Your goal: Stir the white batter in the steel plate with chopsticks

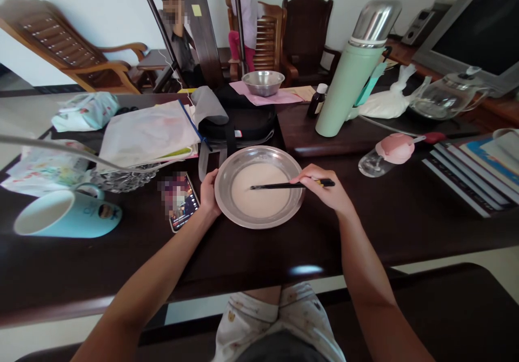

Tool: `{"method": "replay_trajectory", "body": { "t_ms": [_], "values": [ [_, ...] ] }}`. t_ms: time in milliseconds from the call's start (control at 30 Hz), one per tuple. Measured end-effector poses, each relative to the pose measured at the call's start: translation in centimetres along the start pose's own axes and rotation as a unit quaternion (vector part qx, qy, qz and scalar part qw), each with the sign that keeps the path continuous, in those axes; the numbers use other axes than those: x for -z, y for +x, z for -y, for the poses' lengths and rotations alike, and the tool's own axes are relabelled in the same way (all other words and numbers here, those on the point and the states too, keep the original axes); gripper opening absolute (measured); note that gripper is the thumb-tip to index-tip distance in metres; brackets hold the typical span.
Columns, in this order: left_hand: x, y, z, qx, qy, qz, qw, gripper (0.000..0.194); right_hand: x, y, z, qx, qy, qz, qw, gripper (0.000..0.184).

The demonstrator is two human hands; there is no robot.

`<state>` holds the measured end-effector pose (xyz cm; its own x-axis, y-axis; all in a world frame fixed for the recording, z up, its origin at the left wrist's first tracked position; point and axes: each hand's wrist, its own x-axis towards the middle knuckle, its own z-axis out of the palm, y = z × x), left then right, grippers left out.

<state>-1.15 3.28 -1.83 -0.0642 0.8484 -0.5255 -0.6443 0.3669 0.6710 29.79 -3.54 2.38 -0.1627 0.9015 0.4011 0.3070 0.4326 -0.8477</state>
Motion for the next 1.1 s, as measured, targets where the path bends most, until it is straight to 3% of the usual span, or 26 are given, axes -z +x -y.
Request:
{"method": "replay_trajectory", "body": {
  "t_ms": [100, 300, 467, 667, 833, 1000, 1100],
  "values": [
    [-0.18, -0.18, -0.04, 0.004, -0.002, -0.003, 1.000, 0.014, 0.43, -0.14, -0.02, -0.010, 0.020, -0.036, 0.999, 0.044],
    [-0.51, -0.55, -0.21, 0.003, 0.006, -0.005, 1.000, 0.017, -0.08, -0.10, -0.06, 0.005, 0.020, 0.017, 1.000, 0.044],
    [-0.32, -0.26, -0.11, 0.001, 0.011, -0.003, 1.000, 0.018, 0.17, -0.11, -0.10, 0.003, 0.014, -0.032, 0.999, 0.043],
    [-0.25, -0.12, -0.03, -0.006, 0.003, -0.008, 1.000, 0.015, -0.15, -0.02, 0.10, 0.010, 0.019, 0.018, 1.000, 0.046],
    [-0.42, -0.27, -0.08, 0.000, -0.005, -0.015, 1.000, 0.016, 0.01, -0.05, 0.04, 0.008, 0.004, -0.029, 1.000, 0.046],
    [-0.39, -0.28, -0.12, 0.005, -0.002, -0.009, 1.000, 0.015, -0.17, -0.09, 0.13, 0.003, 0.028, 0.012, 1.000, 0.049],
    [-0.44, -0.37, -0.16, 0.004, 0.005, -0.009, 1.000, 0.016, -0.30, 0.00, 0.08, 0.021, -0.002, 0.000, 1.000, 0.046]
  ]
}}
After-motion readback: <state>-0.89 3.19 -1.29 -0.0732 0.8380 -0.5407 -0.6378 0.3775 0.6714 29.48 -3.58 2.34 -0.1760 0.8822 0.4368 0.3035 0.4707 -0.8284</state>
